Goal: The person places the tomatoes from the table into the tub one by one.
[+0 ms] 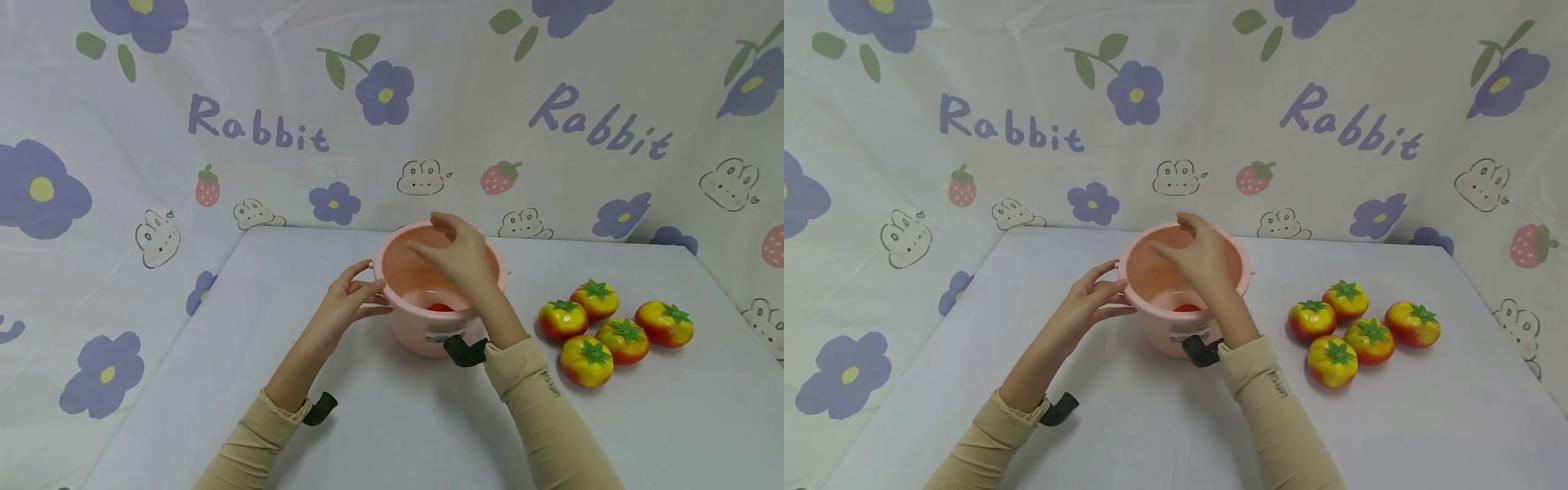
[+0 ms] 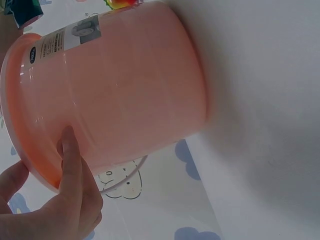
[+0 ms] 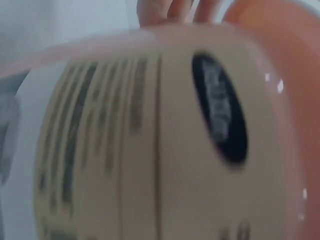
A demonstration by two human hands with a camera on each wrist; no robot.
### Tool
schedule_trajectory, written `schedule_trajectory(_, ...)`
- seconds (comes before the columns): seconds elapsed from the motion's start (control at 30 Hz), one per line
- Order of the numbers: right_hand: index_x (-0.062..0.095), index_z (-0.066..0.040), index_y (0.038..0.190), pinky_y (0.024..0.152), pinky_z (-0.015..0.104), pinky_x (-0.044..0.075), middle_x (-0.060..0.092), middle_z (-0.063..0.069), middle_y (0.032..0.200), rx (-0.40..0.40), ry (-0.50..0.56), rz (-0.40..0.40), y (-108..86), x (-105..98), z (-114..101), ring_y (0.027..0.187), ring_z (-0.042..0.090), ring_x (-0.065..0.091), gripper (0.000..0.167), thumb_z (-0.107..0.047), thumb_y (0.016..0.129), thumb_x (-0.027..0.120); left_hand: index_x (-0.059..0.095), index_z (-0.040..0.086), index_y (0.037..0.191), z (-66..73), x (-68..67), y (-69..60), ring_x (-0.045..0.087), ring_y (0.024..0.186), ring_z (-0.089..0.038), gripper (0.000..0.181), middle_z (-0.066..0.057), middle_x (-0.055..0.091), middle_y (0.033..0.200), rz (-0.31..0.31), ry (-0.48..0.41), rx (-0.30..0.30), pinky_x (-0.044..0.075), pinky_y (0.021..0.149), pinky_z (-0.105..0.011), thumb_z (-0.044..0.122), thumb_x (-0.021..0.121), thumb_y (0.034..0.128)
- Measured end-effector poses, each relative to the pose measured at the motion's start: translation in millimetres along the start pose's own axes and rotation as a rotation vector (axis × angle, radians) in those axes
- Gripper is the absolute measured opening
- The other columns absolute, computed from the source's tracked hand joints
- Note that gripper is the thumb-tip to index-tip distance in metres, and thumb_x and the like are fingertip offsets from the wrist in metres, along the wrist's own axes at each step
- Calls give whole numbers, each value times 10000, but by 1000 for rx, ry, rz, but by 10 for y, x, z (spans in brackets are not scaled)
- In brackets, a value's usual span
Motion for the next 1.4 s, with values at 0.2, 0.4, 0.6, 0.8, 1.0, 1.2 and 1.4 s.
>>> schedule_trajectory(0.2, 526, -106, 1390, 1132, 444, 425, 577, 111, 1393, -25, 44, 40, -18, -162, 83, 1325, 262, 526, 667, -307, 814, 796, 246, 145, 1532, -7, -11, -8, 707, 979, -173, 687, -150, 626, 1161, 5, 6, -2, 569, 947, -381, 274, 611, 963)
schedule_trajectory(0.4, 528, -103, 1385, 1143, 413, 416, 577, 97, 1394, -40, 72, 76, -42, -326, 163, 1340, 234, 515, 648, -293, 824, 788, 245, 144, 1533, 3, -6, -13, 703, 963, -156, 694, -146, 623, 1165, 6, -8, -2, 572, 942, -381, 270, 616, 961)
schedule_trajectory(0.6, 529, -78, 1381, 1166, 360, 387, 582, 111, 1384, -83, 93, 142, -100, -572, 230, 1347, 218, 504, 625, -264, 838, 776, 241, 134, 1534, -3, -6, -11, 704, 934, -138, 695, -128, 630, 1129, 6, -15, -1, 575, 937, -381, 257, 615, 962)
schedule_trajectory(0.8, 508, -143, 1414, 1168, 360, 376, 560, 74, 1420, -31, 86, 195, -186, -827, 345, 1364, 188, 490, 641, -321, 850, 758, 255, 147, 1529, -17, -19, -4, 706, 945, -147, 681, -124, 634, 1118, 14, -5, 0, 576, 935, -381, 260, 615, 962)
schedule_trajectory(1.0, 492, -154, 1433, 1164, 369, 375, 548, 65, 1439, 30, 36, 239, -247, -1043, 506, 1374, 202, 483, 639, -334, 870, 734, 257, 157, 1530, -12, -10, 0, 706, 974, -165, 687, -121, 637, 1116, 18, 16, -5, 573, 938, -384, 286, 617, 960)
schedule_trajectory(1.2, 477, -152, 1444, 1152, 370, 386, 534, 71, 1452, 70, 6, 262, -322, -1184, 664, 1377, 210, 478, 637, -340, 883, 715, 242, 150, 1538, 1, 2, 1, 704, 975, -161, 702, -135, 632, 1145, 13, 17, -6, 572, 941, -384, 291, 616, 961)
schedule_trajectory(1.4, 468, -156, 1451, 1150, 365, 386, 529, 79, 1456, 111, -11, 284, -389, -1300, 841, 1374, 224, 481, 654, -371, 883, 708, 241, 155, 1537, 4, 10, -2, 704, 986, -163, 699, -140, 631, 1162, 11, 27, -10, 568, 947, -384, 297, 613, 962)
Point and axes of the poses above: each hand's wrist, its own y-axis towards the middle knuckle, its own x-axis out of the palm, z = x × y, the point moved 9 cm from there along y, towards the middle knuckle
